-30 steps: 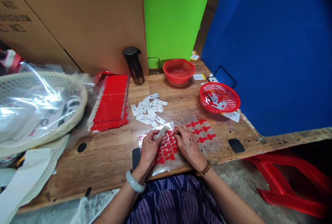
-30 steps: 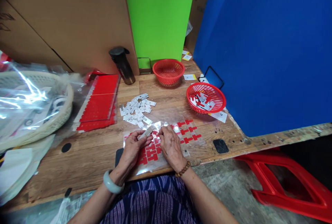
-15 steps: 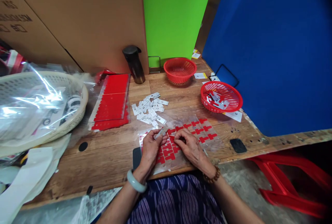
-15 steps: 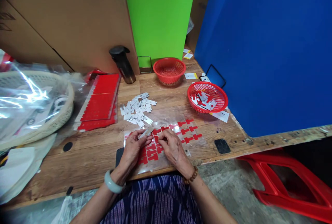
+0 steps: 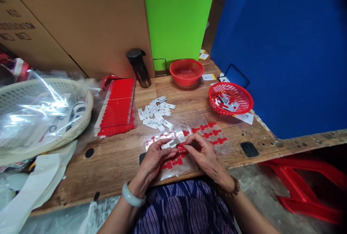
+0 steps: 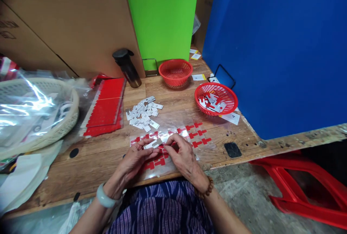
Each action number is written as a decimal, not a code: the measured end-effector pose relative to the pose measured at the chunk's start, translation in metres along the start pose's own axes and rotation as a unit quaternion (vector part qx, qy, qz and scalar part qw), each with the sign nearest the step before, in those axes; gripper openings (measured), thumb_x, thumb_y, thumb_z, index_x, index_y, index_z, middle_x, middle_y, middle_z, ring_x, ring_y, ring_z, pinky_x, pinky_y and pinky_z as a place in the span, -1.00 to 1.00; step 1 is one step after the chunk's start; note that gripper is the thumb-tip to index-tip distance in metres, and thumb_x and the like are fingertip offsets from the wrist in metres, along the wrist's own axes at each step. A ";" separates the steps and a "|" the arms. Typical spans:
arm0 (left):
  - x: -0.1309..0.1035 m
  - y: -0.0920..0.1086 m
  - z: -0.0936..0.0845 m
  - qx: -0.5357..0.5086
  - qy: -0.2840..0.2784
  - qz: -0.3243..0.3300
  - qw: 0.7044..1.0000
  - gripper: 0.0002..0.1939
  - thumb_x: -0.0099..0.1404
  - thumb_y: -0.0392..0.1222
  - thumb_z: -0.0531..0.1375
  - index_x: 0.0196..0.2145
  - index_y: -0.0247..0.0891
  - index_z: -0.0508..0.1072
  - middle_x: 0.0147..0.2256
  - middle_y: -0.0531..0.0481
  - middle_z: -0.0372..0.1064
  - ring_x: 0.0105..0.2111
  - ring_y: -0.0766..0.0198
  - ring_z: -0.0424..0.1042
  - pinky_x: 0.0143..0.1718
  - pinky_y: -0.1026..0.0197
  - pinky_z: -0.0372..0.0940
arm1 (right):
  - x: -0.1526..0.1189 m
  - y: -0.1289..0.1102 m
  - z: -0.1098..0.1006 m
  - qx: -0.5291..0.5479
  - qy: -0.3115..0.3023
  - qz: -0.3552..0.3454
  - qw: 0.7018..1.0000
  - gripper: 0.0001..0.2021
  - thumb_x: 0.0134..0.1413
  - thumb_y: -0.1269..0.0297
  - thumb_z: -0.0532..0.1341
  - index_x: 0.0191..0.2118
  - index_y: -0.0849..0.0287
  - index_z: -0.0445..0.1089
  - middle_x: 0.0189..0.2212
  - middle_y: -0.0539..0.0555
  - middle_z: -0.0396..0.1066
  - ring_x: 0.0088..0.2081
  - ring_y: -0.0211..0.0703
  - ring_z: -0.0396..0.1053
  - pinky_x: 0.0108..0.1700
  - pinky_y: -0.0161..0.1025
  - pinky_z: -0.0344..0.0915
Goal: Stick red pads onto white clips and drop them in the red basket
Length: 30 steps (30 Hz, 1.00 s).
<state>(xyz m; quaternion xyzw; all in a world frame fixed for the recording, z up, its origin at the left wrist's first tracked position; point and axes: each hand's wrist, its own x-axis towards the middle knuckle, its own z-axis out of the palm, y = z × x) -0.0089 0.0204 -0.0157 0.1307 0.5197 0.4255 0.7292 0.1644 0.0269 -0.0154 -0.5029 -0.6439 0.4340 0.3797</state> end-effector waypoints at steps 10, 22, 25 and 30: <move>-0.019 -0.001 0.007 0.008 -0.041 -0.028 0.999 -0.60 0.05 -0.56 0.20 -0.12 -0.47 0.33 -0.46 -0.24 0.53 -0.45 0.23 0.54 -0.30 0.29 0.43 | -0.006 0.001 0.008 -0.024 -0.012 -0.030 0.999 -0.94 0.07 0.42 0.16 -0.40 0.14 0.28 -0.46 -0.05 0.33 -0.39 -0.25 0.30 -0.32 -0.31 0.21; -0.018 -0.002 0.010 0.021 -0.045 -0.029 0.998 -0.59 0.02 -0.52 0.25 -0.13 -0.44 0.32 -0.49 -0.17 0.53 -0.47 0.23 0.54 -0.32 0.29 0.42 | -0.005 -0.004 0.006 -0.048 -0.022 -0.030 0.998 -0.90 0.05 0.47 0.12 -0.41 0.14 0.25 -0.48 -0.06 0.28 -0.43 -0.27 0.25 -0.35 -0.33 0.17; -0.018 -0.002 0.010 0.019 -0.048 -0.031 0.998 -0.57 0.01 -0.51 0.27 -0.13 -0.44 0.33 -0.51 -0.14 0.52 -0.47 0.22 0.54 -0.31 0.30 0.42 | -0.005 -0.004 0.006 -0.049 -0.020 -0.032 0.998 -0.90 0.05 0.47 0.12 -0.41 0.14 0.25 -0.48 -0.05 0.29 -0.41 -0.26 0.26 -0.35 -0.32 0.18; -0.017 -0.001 0.012 0.022 -0.042 -0.036 0.998 -0.58 0.03 -0.54 0.23 -0.11 -0.44 0.33 -0.50 -0.13 0.52 -0.48 0.24 0.54 -0.33 0.32 0.42 | -0.004 -0.001 0.007 -0.049 -0.018 -0.031 0.998 -0.91 0.04 0.47 0.12 -0.41 0.14 0.26 -0.48 -0.05 0.30 -0.40 -0.25 0.26 -0.33 -0.32 0.18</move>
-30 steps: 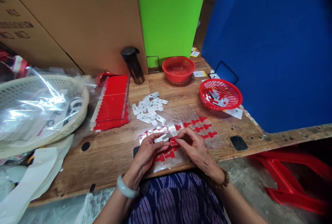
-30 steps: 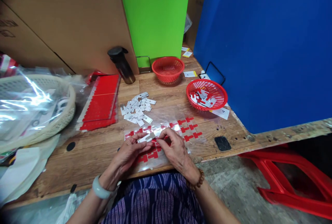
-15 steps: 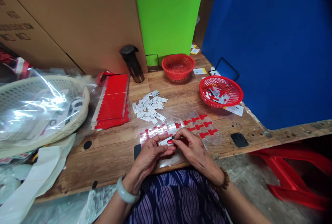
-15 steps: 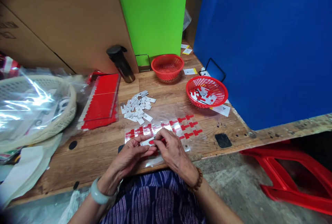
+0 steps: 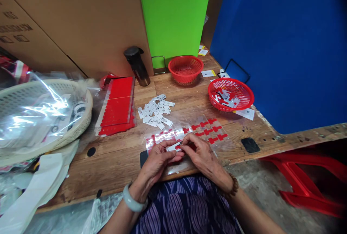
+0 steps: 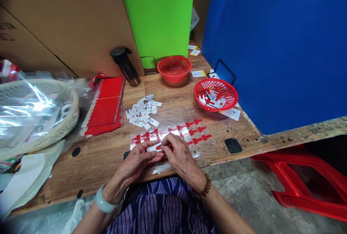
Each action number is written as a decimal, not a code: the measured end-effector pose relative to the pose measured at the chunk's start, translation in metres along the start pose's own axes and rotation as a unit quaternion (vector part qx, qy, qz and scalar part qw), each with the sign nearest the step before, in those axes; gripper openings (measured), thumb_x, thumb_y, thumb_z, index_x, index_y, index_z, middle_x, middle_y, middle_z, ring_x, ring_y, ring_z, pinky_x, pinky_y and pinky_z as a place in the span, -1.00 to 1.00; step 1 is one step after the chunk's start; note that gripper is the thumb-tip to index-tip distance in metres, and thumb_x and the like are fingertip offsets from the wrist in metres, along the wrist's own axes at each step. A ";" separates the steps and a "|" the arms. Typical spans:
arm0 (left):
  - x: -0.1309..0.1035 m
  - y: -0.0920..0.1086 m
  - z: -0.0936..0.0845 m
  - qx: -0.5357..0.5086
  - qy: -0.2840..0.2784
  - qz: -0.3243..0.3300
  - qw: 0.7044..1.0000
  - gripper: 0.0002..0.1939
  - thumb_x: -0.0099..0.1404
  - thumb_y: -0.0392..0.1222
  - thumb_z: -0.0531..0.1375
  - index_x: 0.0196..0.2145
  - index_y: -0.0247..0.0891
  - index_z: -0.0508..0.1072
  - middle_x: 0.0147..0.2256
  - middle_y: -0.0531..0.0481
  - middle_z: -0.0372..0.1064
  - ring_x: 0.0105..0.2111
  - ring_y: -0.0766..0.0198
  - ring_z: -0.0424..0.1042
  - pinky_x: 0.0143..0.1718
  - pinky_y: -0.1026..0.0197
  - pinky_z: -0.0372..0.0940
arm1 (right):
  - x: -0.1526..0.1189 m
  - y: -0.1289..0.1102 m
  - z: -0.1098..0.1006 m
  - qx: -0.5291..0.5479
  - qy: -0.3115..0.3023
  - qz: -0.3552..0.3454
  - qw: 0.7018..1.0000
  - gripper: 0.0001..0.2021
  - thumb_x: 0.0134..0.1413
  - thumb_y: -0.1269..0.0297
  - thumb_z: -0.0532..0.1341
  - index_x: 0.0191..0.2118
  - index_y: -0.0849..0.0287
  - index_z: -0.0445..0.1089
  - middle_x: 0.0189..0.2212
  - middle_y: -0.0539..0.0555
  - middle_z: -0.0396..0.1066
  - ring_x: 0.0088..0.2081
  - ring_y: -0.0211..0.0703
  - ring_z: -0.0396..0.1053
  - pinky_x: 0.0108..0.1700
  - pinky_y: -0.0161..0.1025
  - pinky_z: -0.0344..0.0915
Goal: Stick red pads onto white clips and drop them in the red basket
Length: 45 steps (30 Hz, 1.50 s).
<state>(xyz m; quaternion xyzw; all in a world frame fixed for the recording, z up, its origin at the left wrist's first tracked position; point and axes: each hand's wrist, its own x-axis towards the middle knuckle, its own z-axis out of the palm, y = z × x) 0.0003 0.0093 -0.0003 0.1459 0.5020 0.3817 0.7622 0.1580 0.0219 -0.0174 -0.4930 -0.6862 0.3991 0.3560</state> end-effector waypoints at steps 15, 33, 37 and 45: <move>-0.001 -0.001 0.000 -0.008 -0.005 0.012 1.000 -0.60 -0.03 -0.46 0.34 -0.20 -0.44 0.38 -0.47 -0.14 0.52 -0.47 0.24 0.54 -0.36 0.33 0.43 | -0.002 -0.001 0.001 -0.003 0.003 -0.001 1.000 -0.90 0.06 0.46 0.11 -0.42 0.14 0.25 -0.50 -0.06 0.27 -0.43 -0.27 0.24 -0.36 -0.33 0.16; 0.004 -0.004 -0.001 0.006 0.010 0.015 1.000 -0.64 0.07 -0.51 0.24 -0.15 -0.45 0.34 -0.45 -0.16 0.53 -0.47 0.25 0.54 -0.37 0.33 0.43 | -0.001 -0.004 0.002 0.009 0.000 0.039 0.999 -0.90 0.04 0.49 0.12 -0.42 0.15 0.24 -0.50 -0.08 0.26 -0.44 -0.28 0.23 -0.36 -0.34 0.15; 0.004 -0.006 -0.003 0.014 0.010 0.029 0.999 -0.63 0.06 -0.48 0.26 -0.13 -0.45 0.34 -0.47 -0.15 0.53 -0.48 0.25 0.54 -0.38 0.34 0.43 | -0.002 -0.006 0.004 -0.011 -0.003 0.036 0.999 -0.90 0.06 0.48 0.10 -0.41 0.15 0.24 -0.46 -0.05 0.27 -0.37 -0.25 0.23 -0.29 -0.31 0.16; 0.007 -0.011 -0.005 0.034 0.023 0.071 0.997 -0.56 -0.02 -0.32 0.36 -0.17 -0.41 0.36 -0.49 -0.13 0.54 -0.49 0.27 0.54 -0.38 0.34 0.42 | -0.006 -0.010 0.006 -0.021 0.013 0.047 0.999 -0.90 0.09 0.45 0.09 -0.42 0.15 0.25 -0.44 -0.03 0.29 -0.36 -0.23 0.23 -0.26 -0.29 0.16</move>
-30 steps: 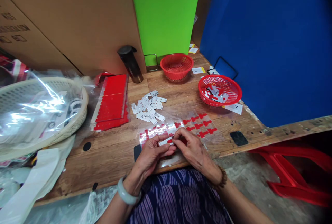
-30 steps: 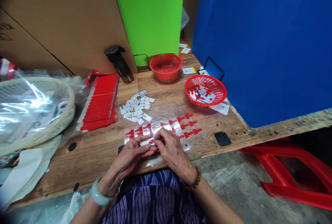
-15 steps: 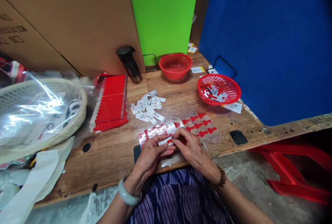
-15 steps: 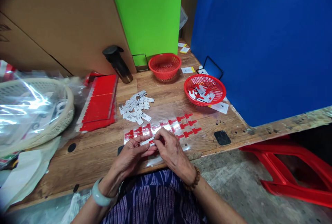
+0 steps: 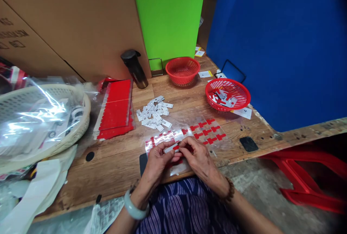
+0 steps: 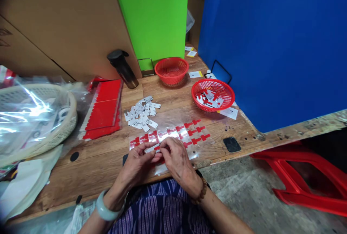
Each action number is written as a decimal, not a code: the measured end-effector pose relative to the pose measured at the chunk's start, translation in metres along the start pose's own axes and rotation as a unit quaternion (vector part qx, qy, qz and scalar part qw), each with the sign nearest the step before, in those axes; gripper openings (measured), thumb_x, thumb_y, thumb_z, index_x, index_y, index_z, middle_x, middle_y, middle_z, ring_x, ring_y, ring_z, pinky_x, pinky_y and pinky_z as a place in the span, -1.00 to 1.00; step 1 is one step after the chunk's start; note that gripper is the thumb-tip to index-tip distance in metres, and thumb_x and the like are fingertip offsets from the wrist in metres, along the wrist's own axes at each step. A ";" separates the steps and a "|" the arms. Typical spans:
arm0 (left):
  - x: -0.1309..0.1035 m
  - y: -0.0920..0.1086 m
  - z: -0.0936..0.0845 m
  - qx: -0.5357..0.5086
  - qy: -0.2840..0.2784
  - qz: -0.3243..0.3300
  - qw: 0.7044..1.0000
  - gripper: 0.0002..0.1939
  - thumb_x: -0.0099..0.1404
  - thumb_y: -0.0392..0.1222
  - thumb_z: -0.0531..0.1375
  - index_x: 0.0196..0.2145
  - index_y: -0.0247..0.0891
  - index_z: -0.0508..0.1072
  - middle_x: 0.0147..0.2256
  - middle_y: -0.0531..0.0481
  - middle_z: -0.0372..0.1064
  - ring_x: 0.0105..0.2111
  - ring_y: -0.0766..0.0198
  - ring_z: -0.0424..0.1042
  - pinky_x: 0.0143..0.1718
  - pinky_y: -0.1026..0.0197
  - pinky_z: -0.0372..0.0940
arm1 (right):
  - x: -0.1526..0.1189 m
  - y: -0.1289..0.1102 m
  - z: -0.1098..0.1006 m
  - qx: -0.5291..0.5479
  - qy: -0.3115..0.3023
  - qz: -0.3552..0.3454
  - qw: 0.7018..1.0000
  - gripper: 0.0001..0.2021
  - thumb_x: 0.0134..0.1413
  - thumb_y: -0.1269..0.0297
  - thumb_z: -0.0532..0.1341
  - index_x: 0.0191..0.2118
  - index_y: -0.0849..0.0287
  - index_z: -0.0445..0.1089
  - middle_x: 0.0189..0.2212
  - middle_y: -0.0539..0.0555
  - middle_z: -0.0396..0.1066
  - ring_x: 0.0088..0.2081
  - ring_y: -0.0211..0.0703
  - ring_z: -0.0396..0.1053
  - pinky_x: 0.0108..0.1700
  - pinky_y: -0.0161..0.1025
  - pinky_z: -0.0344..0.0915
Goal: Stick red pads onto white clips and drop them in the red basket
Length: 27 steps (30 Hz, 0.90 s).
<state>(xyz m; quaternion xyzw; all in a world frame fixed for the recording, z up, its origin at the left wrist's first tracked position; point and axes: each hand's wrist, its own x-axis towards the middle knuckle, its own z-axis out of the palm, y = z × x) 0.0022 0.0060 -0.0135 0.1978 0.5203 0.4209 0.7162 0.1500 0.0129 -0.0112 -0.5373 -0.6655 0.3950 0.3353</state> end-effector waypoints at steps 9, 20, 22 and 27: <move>0.004 -0.007 -0.006 0.053 0.023 0.031 0.998 -0.60 0.02 -0.22 0.34 -0.17 -0.38 0.38 -0.49 -0.10 0.54 -0.52 0.31 0.52 -0.40 0.35 0.41 | -0.001 -0.001 0.006 0.055 0.015 0.029 0.998 -0.90 0.03 0.46 0.11 -0.45 0.15 0.28 -0.46 -0.03 0.31 -0.35 -0.20 0.26 -0.27 -0.28 0.17; 0.000 -0.001 -0.003 0.042 0.017 0.012 0.999 -0.61 0.02 -0.28 0.34 -0.20 -0.41 0.36 -0.51 -0.15 0.53 -0.53 0.27 0.52 -0.42 0.35 0.41 | 0.000 0.002 0.003 0.050 0.017 0.038 0.998 -0.90 0.06 0.44 0.09 -0.42 0.14 0.28 -0.46 -0.04 0.32 -0.40 -0.23 0.27 -0.31 -0.30 0.16; 0.000 0.000 -0.003 0.033 0.017 -0.002 0.999 -0.62 0.02 -0.31 0.34 -0.20 -0.42 0.35 -0.51 -0.16 0.53 -0.54 0.27 0.52 -0.44 0.35 0.41 | 0.001 0.001 0.001 0.025 0.010 0.039 0.999 -0.90 0.08 0.44 0.07 -0.41 0.14 0.27 -0.45 -0.03 0.32 -0.39 -0.23 0.26 -0.29 -0.29 0.16; 0.000 0.001 -0.004 0.027 0.016 -0.015 0.999 -0.68 0.07 -0.39 0.28 -0.19 -0.42 0.34 -0.52 -0.18 0.53 -0.54 0.28 0.53 -0.46 0.37 0.40 | 0.001 -0.001 0.000 -0.023 0.000 0.042 0.999 -0.90 0.09 0.45 0.07 -0.39 0.15 0.26 -0.43 -0.02 0.32 -0.36 -0.21 0.26 -0.28 -0.28 0.15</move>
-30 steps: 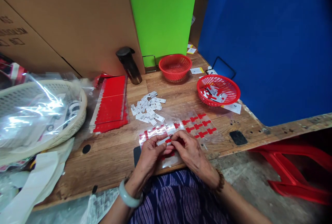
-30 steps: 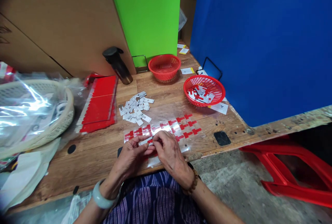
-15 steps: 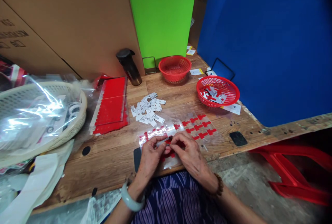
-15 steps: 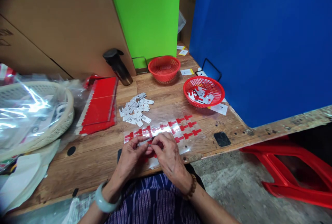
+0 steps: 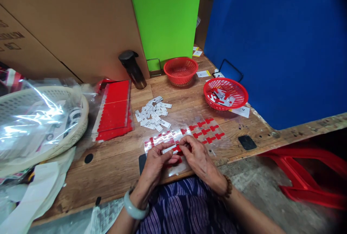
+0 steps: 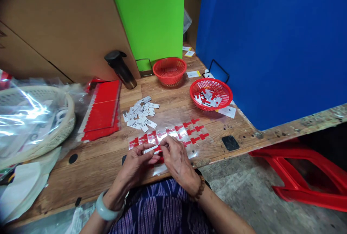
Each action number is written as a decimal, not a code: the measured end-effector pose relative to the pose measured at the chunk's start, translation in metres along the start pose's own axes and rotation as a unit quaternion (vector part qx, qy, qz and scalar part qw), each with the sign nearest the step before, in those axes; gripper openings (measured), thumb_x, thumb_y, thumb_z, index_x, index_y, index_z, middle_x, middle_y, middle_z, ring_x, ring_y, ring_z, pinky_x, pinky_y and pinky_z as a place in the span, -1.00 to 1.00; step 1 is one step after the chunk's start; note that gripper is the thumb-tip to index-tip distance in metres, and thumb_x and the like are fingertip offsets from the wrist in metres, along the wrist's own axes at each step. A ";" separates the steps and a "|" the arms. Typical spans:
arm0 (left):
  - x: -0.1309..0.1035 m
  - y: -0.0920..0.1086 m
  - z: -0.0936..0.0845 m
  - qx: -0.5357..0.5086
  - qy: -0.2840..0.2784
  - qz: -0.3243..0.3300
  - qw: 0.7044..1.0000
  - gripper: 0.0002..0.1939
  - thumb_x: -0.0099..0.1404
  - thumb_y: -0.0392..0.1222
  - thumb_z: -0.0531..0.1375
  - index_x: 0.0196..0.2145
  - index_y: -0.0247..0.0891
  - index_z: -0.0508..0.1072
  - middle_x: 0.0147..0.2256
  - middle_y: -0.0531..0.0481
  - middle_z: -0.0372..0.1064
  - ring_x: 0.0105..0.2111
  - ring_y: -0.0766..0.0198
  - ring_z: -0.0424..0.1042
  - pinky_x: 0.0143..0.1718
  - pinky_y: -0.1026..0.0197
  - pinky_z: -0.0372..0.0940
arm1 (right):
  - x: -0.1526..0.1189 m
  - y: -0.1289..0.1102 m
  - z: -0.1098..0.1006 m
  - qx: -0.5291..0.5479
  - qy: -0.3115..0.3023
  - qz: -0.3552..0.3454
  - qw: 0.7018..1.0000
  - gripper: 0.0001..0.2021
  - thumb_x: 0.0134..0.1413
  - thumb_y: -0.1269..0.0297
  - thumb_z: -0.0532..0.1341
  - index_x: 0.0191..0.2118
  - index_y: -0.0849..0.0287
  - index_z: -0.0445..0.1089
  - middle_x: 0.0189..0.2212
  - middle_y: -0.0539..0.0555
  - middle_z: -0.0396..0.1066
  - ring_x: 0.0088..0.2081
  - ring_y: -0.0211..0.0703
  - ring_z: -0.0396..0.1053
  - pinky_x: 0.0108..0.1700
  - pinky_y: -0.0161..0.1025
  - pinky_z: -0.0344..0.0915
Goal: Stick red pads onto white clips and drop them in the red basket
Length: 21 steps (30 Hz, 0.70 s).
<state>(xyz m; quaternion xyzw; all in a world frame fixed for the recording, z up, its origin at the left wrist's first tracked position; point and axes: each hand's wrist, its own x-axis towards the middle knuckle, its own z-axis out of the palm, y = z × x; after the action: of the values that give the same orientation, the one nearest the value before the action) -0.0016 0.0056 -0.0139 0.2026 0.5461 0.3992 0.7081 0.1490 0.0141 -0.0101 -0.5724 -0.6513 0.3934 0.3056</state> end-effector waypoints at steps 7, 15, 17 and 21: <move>0.001 -0.003 -0.003 0.007 0.000 0.004 1.000 -0.69 0.06 -0.38 0.29 -0.21 -0.40 0.35 -0.53 -0.17 0.53 -0.52 0.27 0.53 -0.45 0.37 0.40 | 0.001 0.001 0.003 -0.024 0.009 -0.014 1.000 -0.90 0.08 0.47 0.07 -0.39 0.16 0.25 -0.43 -0.01 0.32 -0.35 -0.21 0.26 -0.26 -0.27 0.15; -0.001 0.000 -0.003 0.011 -0.002 0.008 1.000 -0.61 -0.01 -0.27 0.36 -0.23 -0.40 0.36 -0.53 -0.15 0.53 -0.52 0.24 0.53 -0.47 0.36 0.40 | 0.000 0.002 0.006 -0.043 0.012 -0.028 0.999 -0.91 0.12 0.43 0.06 -0.37 0.14 0.26 -0.41 -0.01 0.34 -0.33 -0.19 0.28 -0.23 -0.25 0.15; -0.002 0.001 -0.003 0.012 -0.003 0.006 1.000 -0.61 -0.03 -0.27 0.37 -0.23 -0.40 0.37 -0.53 -0.16 0.52 -0.52 0.23 0.53 -0.46 0.35 0.40 | 0.000 0.003 0.006 -0.042 0.013 -0.031 0.999 -0.91 0.12 0.42 0.06 -0.37 0.14 0.26 -0.41 -0.01 0.34 -0.33 -0.19 0.28 -0.23 -0.25 0.15; -0.002 0.002 -0.003 0.014 -0.006 -0.005 1.000 -0.65 0.00 -0.32 0.35 -0.24 -0.41 0.37 -0.53 -0.17 0.52 -0.53 0.24 0.53 -0.46 0.36 0.40 | 0.000 0.006 0.010 -0.030 0.024 -0.035 0.999 -0.90 0.11 0.43 0.06 -0.38 0.14 0.26 -0.42 -0.02 0.33 -0.34 -0.20 0.27 -0.24 -0.26 0.16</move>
<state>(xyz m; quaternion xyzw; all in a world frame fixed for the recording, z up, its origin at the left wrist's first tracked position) -0.0056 0.0046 -0.0117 0.2120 0.5485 0.3864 0.7105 0.1436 0.0129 -0.0203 -0.5676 -0.6750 0.3484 0.3175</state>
